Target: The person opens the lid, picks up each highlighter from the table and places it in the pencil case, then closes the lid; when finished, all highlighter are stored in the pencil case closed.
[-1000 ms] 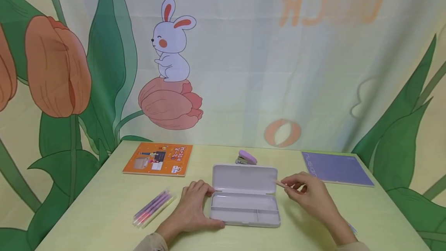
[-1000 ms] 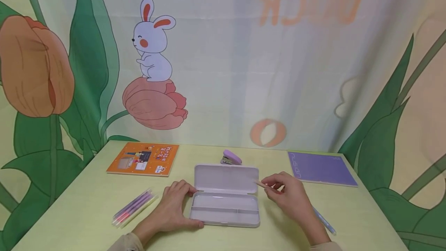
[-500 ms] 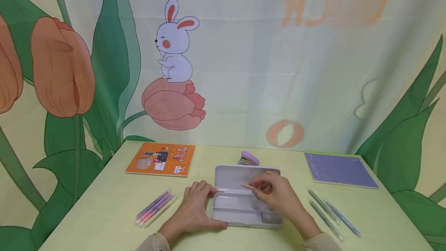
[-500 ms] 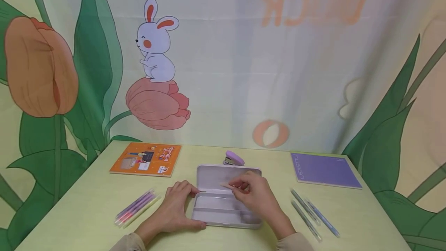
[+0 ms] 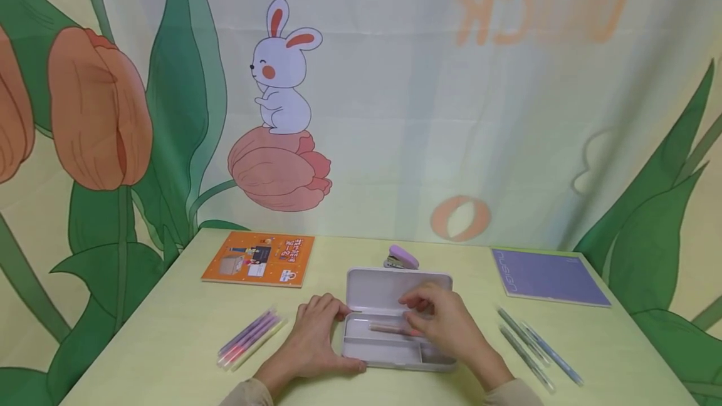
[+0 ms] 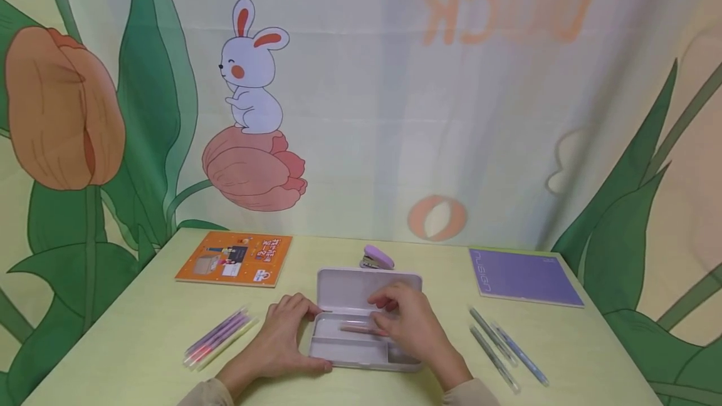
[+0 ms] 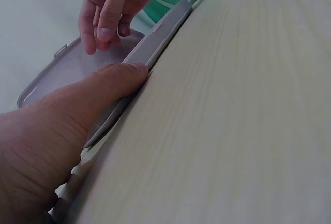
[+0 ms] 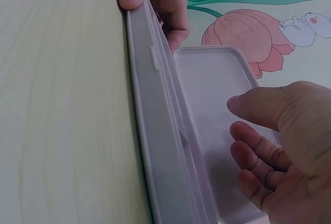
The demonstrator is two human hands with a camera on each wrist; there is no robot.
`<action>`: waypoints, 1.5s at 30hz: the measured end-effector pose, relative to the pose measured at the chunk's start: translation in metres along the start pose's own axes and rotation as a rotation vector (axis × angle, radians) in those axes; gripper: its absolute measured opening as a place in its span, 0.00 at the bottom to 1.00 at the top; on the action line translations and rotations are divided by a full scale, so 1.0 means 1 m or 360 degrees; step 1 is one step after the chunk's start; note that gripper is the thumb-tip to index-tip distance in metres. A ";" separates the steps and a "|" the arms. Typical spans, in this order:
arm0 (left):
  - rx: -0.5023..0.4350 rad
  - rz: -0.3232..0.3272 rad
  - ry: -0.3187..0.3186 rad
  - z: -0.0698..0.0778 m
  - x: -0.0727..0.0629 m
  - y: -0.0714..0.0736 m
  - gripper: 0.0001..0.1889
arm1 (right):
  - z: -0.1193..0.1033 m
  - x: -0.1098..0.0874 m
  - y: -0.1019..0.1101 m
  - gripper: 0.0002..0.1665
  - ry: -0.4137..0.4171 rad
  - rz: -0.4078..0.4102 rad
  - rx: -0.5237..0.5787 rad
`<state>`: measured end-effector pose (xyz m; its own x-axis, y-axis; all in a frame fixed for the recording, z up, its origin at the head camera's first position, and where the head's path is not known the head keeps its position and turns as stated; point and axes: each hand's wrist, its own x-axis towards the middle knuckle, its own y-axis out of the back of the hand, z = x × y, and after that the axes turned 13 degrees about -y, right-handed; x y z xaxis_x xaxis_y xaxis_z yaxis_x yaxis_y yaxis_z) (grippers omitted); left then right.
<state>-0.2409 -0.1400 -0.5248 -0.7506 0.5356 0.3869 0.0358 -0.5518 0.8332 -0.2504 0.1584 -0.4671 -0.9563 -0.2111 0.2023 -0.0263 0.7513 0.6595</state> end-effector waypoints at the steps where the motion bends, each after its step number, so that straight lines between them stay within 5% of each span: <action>1: 0.0001 -0.0001 0.0000 0.000 0.000 0.000 0.51 | 0.000 0.000 0.001 0.13 -0.0003 0.0010 0.0001; 11: -0.0010 0.0011 -0.0001 -0.002 -0.001 -0.002 0.52 | 0.000 -0.001 0.017 0.12 0.0011 0.0124 -0.0022; 21: -0.0009 0.0010 -0.0001 0.000 0.001 -0.001 0.52 | 0.000 -0.002 0.064 0.12 -0.0017 0.0293 -0.0065; 33: -0.0023 0.0002 0.0006 -0.001 0.000 0.001 0.52 | 0.020 -0.012 0.109 0.13 -0.0199 0.0424 -0.0107; 45: -0.0035 0.0006 0.0000 -0.002 0.000 -0.001 0.53 | 0.063 -0.044 0.148 0.13 -0.0304 0.0534 -0.0240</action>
<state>-0.2426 -0.1410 -0.5263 -0.7507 0.5335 0.3897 0.0239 -0.5675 0.8230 -0.2307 0.3184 -0.4244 -0.9418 0.1607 0.2954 0.3256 0.6554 0.6815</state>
